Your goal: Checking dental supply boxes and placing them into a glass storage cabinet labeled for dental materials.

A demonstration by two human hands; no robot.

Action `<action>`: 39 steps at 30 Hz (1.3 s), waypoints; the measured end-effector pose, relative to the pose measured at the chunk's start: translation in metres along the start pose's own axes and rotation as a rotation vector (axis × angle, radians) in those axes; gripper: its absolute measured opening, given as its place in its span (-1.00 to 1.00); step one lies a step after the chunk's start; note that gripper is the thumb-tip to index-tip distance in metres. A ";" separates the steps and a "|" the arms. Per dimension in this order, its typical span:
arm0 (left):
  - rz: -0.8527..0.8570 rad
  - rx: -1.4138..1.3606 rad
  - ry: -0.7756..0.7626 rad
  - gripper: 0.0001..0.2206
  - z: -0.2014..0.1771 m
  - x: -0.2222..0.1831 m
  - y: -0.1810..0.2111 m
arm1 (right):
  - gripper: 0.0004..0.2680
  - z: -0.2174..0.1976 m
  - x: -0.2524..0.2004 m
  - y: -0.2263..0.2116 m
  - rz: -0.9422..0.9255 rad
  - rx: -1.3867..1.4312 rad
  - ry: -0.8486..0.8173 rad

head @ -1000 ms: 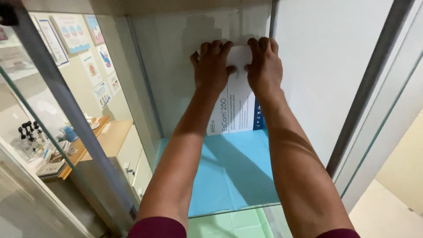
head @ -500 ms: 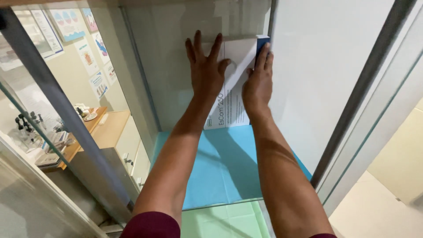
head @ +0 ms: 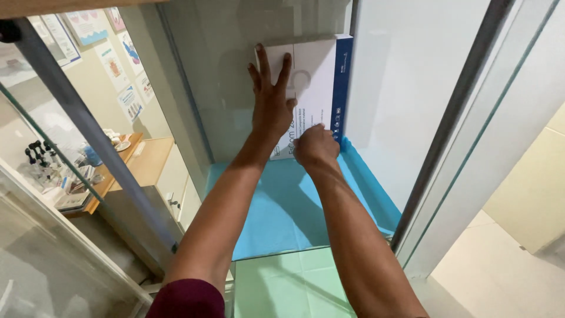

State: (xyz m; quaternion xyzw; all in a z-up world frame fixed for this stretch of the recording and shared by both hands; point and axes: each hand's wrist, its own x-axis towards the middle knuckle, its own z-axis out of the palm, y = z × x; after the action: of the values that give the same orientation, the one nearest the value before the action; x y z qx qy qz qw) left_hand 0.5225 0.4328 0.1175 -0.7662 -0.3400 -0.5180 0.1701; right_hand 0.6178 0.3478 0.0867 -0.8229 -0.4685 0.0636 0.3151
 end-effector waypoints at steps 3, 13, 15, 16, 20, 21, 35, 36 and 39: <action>-0.085 -0.192 -0.029 -0.06 -0.008 -0.018 0.008 | -0.50 0.000 -0.012 0.002 -0.084 -0.080 -0.101; -0.268 -0.152 -0.029 -0.04 -0.033 -0.052 0.038 | -0.61 -0.043 -0.052 0.008 -0.089 -0.108 -0.152; -0.267 -0.168 -0.004 -0.03 -0.039 -0.059 0.042 | -0.64 -0.053 -0.070 0.013 -0.079 -0.079 -0.179; -0.316 -0.190 -0.030 -0.03 -0.043 -0.062 0.045 | -0.65 -0.055 -0.079 0.018 -0.087 -0.056 -0.163; -0.542 -0.224 -0.251 -0.15 -0.069 -0.078 0.055 | -0.64 -0.037 -0.103 0.056 -0.313 0.024 -0.011; -0.548 -0.221 -0.254 -0.15 -0.067 -0.088 0.053 | -0.64 -0.032 -0.108 0.063 -0.313 0.022 -0.017; -0.490 -0.301 -0.478 -0.57 -0.109 -0.140 0.077 | -0.70 -0.062 -0.236 0.116 -0.564 0.307 0.039; -0.484 -0.302 -0.485 -0.57 -0.119 -0.145 0.088 | -0.70 -0.061 -0.247 0.126 -0.556 0.310 0.043; -0.333 -0.500 -0.447 -0.63 -0.157 -0.170 0.129 | -0.71 -0.071 -0.290 0.152 -0.616 0.317 0.165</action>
State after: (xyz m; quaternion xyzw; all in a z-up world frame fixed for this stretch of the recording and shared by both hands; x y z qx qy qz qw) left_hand 0.4667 0.1860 0.0389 -0.8125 -0.3517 -0.4256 -0.1874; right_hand 0.5971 0.0253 -0.0001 -0.5862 -0.6519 -0.0290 0.4801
